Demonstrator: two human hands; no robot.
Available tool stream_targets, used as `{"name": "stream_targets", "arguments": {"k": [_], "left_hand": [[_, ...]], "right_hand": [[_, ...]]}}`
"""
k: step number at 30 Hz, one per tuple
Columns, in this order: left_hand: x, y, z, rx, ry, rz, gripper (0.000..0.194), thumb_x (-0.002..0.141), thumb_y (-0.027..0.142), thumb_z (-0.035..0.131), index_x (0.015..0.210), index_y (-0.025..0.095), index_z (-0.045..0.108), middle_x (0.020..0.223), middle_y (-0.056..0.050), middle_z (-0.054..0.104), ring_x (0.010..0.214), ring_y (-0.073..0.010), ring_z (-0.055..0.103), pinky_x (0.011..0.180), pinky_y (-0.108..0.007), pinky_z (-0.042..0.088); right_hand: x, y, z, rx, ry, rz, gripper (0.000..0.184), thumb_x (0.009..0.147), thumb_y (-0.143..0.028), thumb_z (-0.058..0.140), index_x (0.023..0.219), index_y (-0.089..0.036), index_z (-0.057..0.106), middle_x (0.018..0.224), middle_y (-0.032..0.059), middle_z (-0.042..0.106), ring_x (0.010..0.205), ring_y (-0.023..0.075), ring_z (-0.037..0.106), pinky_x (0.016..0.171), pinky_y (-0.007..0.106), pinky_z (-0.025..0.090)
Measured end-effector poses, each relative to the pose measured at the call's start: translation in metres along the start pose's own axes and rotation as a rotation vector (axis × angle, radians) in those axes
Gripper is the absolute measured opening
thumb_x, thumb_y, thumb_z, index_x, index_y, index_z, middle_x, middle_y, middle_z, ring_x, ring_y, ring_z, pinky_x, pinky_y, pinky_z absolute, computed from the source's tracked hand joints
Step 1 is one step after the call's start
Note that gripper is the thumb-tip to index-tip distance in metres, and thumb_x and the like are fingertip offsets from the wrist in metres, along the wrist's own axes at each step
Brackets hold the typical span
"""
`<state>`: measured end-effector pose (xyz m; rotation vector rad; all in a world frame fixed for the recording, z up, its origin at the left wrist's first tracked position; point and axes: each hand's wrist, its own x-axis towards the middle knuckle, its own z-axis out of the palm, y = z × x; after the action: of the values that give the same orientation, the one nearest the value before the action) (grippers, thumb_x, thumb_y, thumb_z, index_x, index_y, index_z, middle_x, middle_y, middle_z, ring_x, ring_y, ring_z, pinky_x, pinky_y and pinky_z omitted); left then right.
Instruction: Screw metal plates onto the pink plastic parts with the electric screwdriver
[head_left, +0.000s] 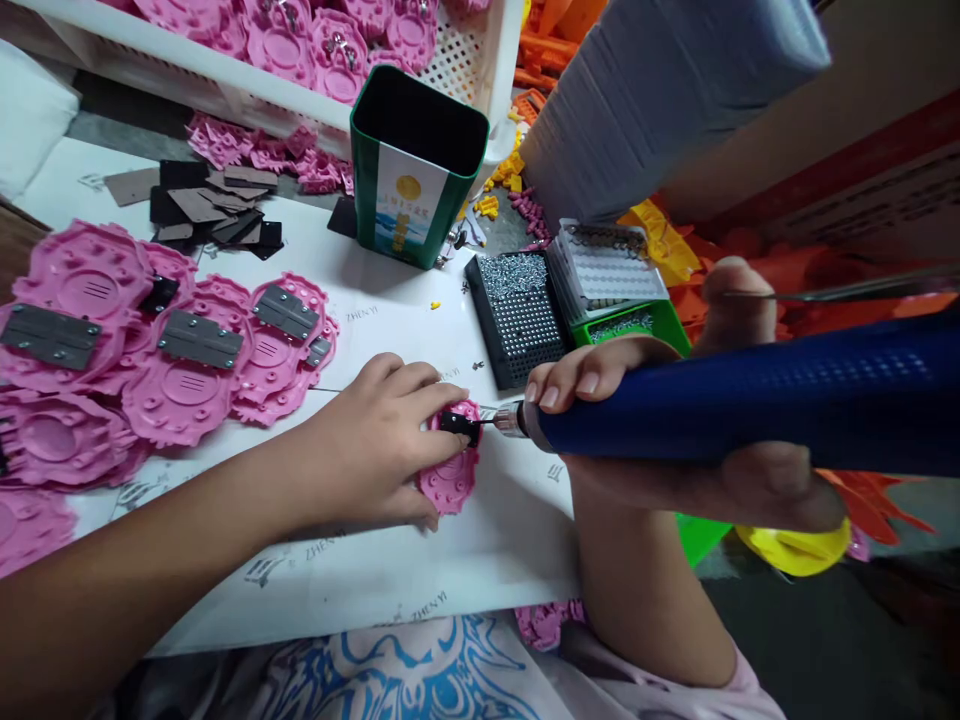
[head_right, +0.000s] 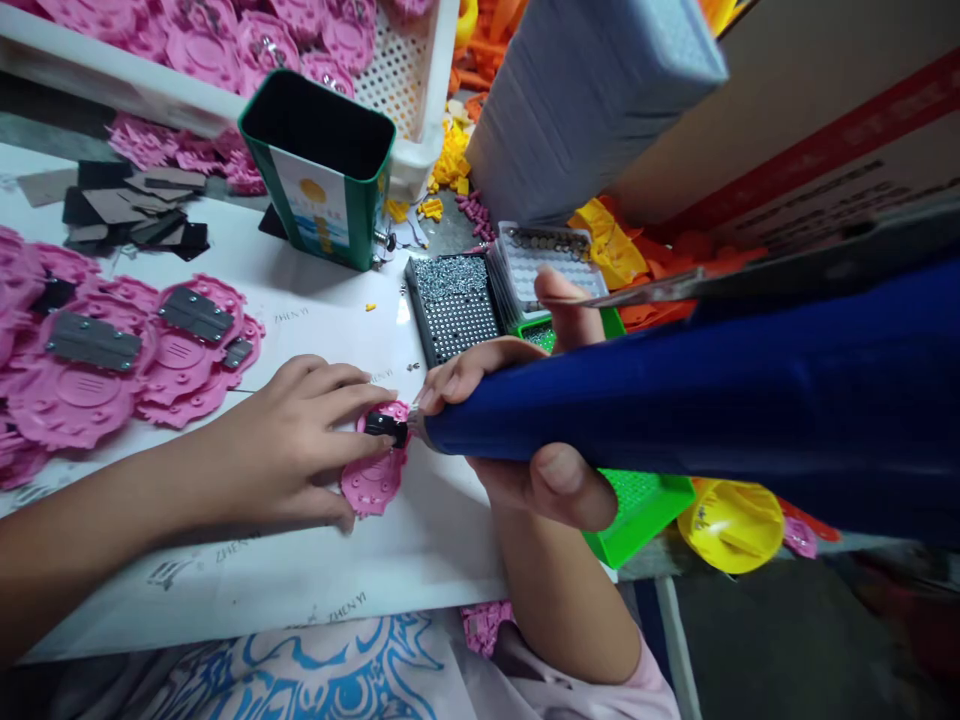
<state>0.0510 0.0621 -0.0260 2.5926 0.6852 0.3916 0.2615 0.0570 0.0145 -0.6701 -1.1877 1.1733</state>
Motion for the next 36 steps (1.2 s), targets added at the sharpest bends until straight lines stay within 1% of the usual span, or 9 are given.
{"name": "stream_targets", "arguments": {"k": [3,7,12,19,22,26,31,33,36], "left_hand": [[0.0,0.0,0.001,0.006,-0.011,-0.009,0.057,0.064,0.059,0.084,0.107,0.023,0.073,0.131,-0.012,0.061,0.119,-0.037,0.052,0.096,-0.051,0.036],[0.001,0.001,0.002,0.018,-0.015,-0.011,0.06,0.06,0.059,0.086,0.106,0.023,0.073,0.129,-0.011,0.062,0.117,-0.037,0.053,0.095,-0.05,0.036],[0.002,0.002,0.002,0.027,-0.004,-0.015,0.06,0.058,0.058,0.088,0.104,0.023,0.073,0.13,-0.013,0.062,0.118,-0.0382,0.053,0.093,-0.05,0.037],[0.002,0.002,0.01,0.022,0.028,-0.027,0.056,0.06,0.056,0.087,0.102,0.023,0.072,0.129,-0.012,0.063,0.118,-0.0378,0.052,0.094,-0.05,0.033],[0.003,0.002,0.013,0.017,0.053,-0.037,0.055,0.059,0.056,0.086,0.099,0.022,0.072,0.126,-0.012,0.063,0.117,-0.0369,0.052,0.093,-0.049,0.032],[0.003,0.002,0.014,0.009,0.053,-0.038,0.052,0.059,0.055,0.086,0.098,0.022,0.073,0.125,-0.011,0.063,0.116,-0.036,0.053,0.093,-0.049,0.032],[0.002,0.003,0.014,0.003,0.053,-0.017,0.051,0.064,0.054,0.084,0.1,0.021,0.072,0.128,-0.014,0.061,0.118,-0.0365,0.052,0.095,-0.05,0.033],[0.001,0.002,0.014,0.014,0.045,-0.015,0.05,0.066,0.053,0.083,0.102,0.02,0.071,0.132,-0.016,0.06,0.12,-0.0377,0.05,0.096,-0.052,0.033],[0.0,0.002,0.014,0.012,0.022,-0.011,0.051,0.069,0.05,0.081,0.108,0.02,0.07,0.136,-0.019,0.057,0.123,-0.0397,0.048,0.097,-0.054,0.032]], "right_hand": [[-0.002,0.001,0.0,0.014,0.014,0.003,0.047,0.071,-0.044,0.073,0.115,-0.028,0.066,0.069,0.0015,0.069,0.058,0.02,0.064,0.061,0.041,0.056],[-0.003,0.004,-0.001,0.019,0.015,0.02,0.04,0.072,-0.048,0.071,0.109,-0.032,0.065,0.073,0.0007,0.069,0.061,0.0212,0.065,0.062,0.043,0.056],[-0.005,0.004,0.001,0.004,-0.031,-0.007,0.051,0.072,-0.043,0.072,0.121,-0.031,0.061,0.073,0.0006,0.07,0.059,0.0194,0.065,0.06,0.039,0.054],[-0.009,-0.001,0.004,-0.138,-0.046,0.094,0.056,0.068,-0.05,0.077,0.118,-0.035,0.058,0.072,-0.0005,0.067,0.061,0.0227,0.064,0.063,0.045,0.056],[-0.007,0.005,0.004,-0.097,-0.072,0.035,0.06,0.065,-0.052,0.078,0.119,-0.034,0.058,0.07,-0.0011,0.066,0.059,0.0211,0.064,0.059,0.04,0.055],[-0.002,0.013,0.005,-0.056,-0.119,-0.077,0.054,0.073,-0.042,0.073,0.124,-0.036,0.058,0.073,-0.0026,0.068,0.058,0.0178,0.065,0.058,0.036,0.055],[0.007,0.005,-0.005,-0.04,-0.201,-0.106,0.053,0.073,-0.043,0.068,0.124,-0.033,0.061,0.07,-0.0012,0.066,0.056,0.0188,0.064,0.054,0.036,0.054],[0.011,-0.002,-0.012,-0.061,-0.117,-0.139,0.05,0.072,-0.045,0.064,0.12,-0.029,0.066,0.066,-0.0004,0.064,0.054,0.0187,0.061,0.053,0.037,0.054],[0.018,-0.009,-0.019,-0.156,0.124,-0.245,0.04,0.074,-0.041,0.057,0.111,-0.029,0.068,0.062,-0.0014,0.057,0.05,0.0162,0.057,0.052,0.034,0.053]]}}
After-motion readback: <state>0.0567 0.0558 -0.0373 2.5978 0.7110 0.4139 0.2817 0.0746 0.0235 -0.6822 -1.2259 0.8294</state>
